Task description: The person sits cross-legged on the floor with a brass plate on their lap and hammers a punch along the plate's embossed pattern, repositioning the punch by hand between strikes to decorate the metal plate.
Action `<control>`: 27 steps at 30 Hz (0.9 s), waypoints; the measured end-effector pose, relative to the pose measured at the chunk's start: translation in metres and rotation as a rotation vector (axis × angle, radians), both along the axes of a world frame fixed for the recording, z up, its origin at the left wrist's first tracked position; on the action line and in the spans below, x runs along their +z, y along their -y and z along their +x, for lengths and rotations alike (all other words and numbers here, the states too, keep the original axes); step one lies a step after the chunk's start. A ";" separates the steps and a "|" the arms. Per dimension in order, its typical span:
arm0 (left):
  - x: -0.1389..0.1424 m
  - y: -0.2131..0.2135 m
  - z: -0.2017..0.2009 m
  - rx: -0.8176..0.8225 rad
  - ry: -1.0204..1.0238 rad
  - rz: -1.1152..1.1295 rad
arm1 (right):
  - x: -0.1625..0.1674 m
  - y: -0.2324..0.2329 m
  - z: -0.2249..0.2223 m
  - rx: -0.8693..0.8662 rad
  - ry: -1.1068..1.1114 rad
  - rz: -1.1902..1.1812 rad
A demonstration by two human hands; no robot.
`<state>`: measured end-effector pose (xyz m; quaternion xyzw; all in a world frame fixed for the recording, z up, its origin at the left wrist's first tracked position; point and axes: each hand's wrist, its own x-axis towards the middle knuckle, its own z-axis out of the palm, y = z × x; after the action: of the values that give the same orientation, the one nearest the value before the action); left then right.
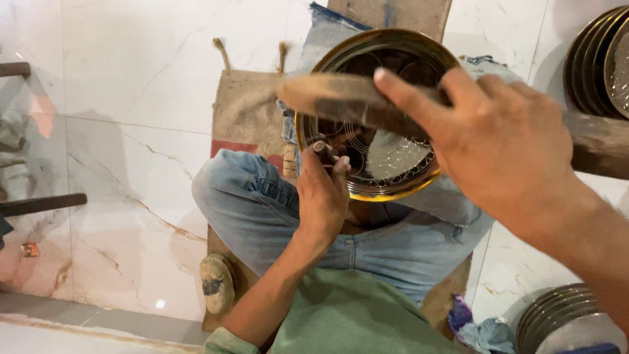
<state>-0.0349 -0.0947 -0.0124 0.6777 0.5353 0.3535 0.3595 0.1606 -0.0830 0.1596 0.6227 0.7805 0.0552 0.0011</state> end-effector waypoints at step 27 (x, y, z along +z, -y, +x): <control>-0.005 -0.070 0.022 -1.005 -0.049 -0.105 | -0.104 0.136 0.046 -0.679 -0.405 -0.241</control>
<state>-0.0130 -0.0247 -0.0169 0.8408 0.1685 0.0934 0.5059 0.2064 -0.2190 0.0555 0.8384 0.5162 -0.1637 -0.0616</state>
